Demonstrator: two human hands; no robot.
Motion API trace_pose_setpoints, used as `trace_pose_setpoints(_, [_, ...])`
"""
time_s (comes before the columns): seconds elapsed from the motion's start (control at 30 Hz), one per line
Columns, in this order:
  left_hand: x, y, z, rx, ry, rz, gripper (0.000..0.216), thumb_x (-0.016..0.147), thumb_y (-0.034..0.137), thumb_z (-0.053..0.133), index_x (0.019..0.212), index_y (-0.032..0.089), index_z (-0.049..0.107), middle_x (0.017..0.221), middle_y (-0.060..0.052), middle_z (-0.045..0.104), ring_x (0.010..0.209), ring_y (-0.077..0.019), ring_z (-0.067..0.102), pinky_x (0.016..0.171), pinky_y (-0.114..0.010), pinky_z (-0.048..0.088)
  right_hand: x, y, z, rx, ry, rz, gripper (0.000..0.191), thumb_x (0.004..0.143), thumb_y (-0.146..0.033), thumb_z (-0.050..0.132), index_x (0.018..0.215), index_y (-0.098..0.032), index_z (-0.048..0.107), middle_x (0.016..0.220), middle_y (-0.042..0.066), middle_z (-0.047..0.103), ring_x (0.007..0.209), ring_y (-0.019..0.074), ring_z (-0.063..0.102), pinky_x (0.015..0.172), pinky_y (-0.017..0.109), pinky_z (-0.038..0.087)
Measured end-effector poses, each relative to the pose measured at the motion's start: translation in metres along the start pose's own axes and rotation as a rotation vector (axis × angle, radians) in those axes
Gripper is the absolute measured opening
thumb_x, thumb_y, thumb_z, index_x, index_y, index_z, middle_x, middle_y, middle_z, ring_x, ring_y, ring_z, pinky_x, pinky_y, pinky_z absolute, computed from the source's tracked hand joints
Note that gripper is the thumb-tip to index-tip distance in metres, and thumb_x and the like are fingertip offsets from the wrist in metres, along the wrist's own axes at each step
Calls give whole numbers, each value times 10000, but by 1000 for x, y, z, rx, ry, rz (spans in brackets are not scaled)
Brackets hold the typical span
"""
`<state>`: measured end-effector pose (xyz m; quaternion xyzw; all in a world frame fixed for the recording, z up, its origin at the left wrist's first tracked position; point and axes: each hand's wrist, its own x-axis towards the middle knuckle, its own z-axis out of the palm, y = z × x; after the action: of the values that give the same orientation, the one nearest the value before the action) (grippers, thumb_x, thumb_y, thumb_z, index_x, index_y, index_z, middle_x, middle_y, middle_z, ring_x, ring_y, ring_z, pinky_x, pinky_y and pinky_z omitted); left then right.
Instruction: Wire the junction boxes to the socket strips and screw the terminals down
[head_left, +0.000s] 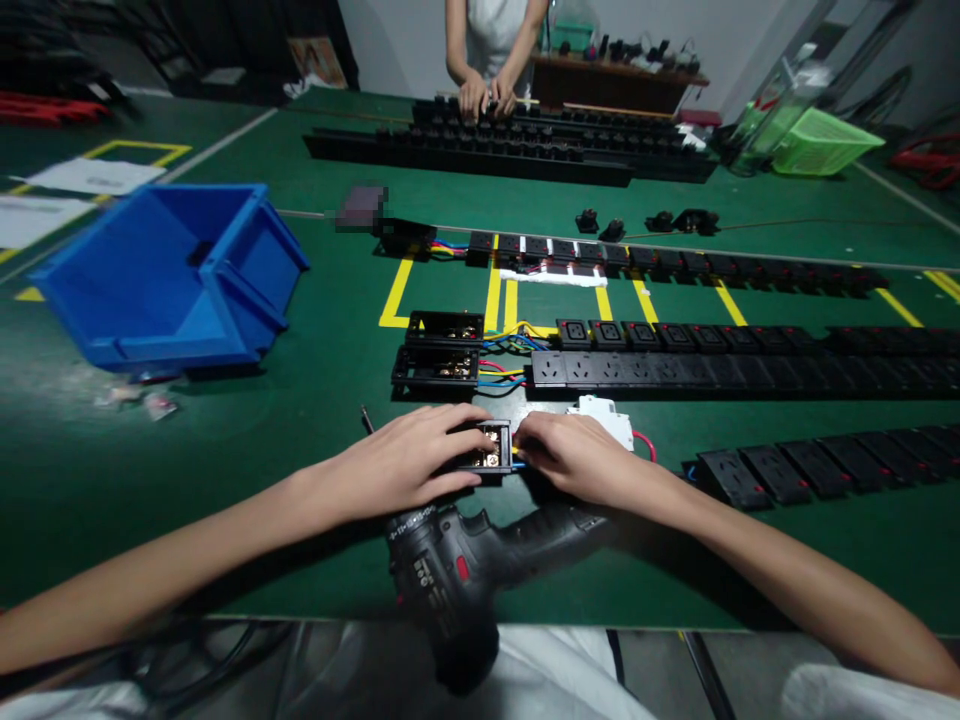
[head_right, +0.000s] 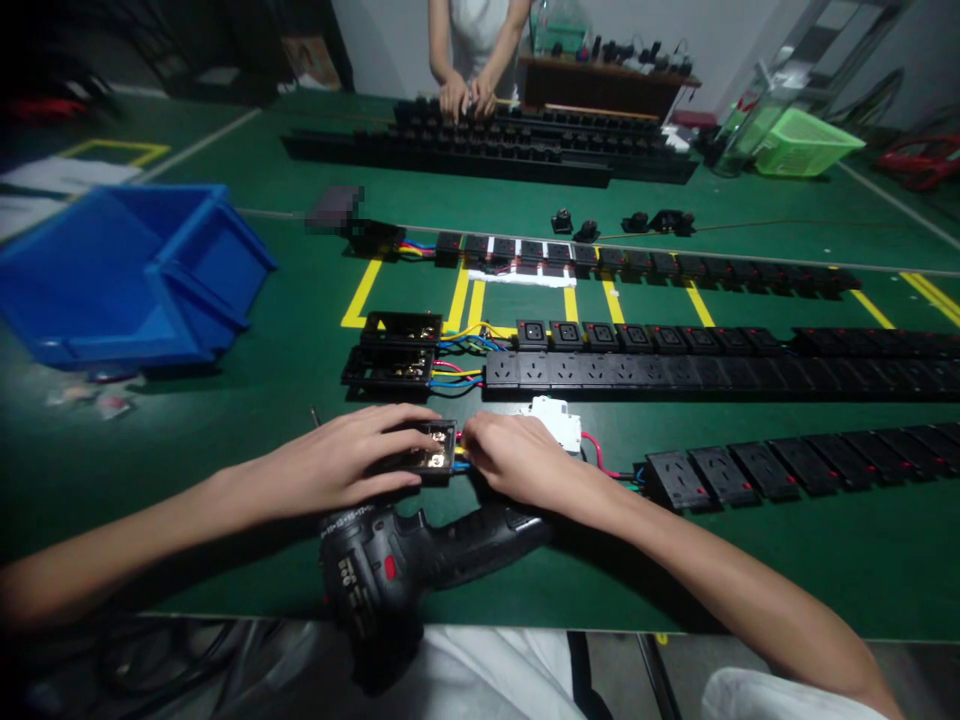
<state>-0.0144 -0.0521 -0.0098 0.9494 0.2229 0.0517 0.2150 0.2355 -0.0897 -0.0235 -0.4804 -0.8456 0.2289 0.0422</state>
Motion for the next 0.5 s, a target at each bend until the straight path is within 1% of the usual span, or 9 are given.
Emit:
trace_pose_setpoints(0.13, [0,-1,1,-35,14,26,366,941,351,543,1289,238,549,1382,-104,478,1239,-247,510,1050,-407,436,1,1,4,116,24,-26,95,915,-187,532,967,-133,590,859,38,605,712,100,508,627,214,292])
trace_pose_setpoints(0.27, [2,-1,1,-33,-8,36,356,953,354,523,1284,229,553,1377,-112,460,1252,-249,488,1062,-407,420,3,1,6,179,53,-44,78,907,-160,531,948,-125,588,839,33,592,693,91,485,637,201,317])
trace_pose_setpoints(0.37, [2,-1,0,-30,-19,34,343,960,360,508,1272,227,560,1370,-114,451,1251,-248,483,1065,-403,413,2,1,2,150,24,-58,104,912,-173,543,971,-132,617,870,44,608,755,106,523,681,205,346])
trace_pose_setpoints(0.5, [0,4,-3,-32,-37,13,327,964,347,500,1261,226,567,1365,-106,442,1249,-238,478,1068,-382,406,-3,1,-10,32,-12,-64,142,931,-215,543,962,-144,662,884,60,626,829,139,548,736,229,361])
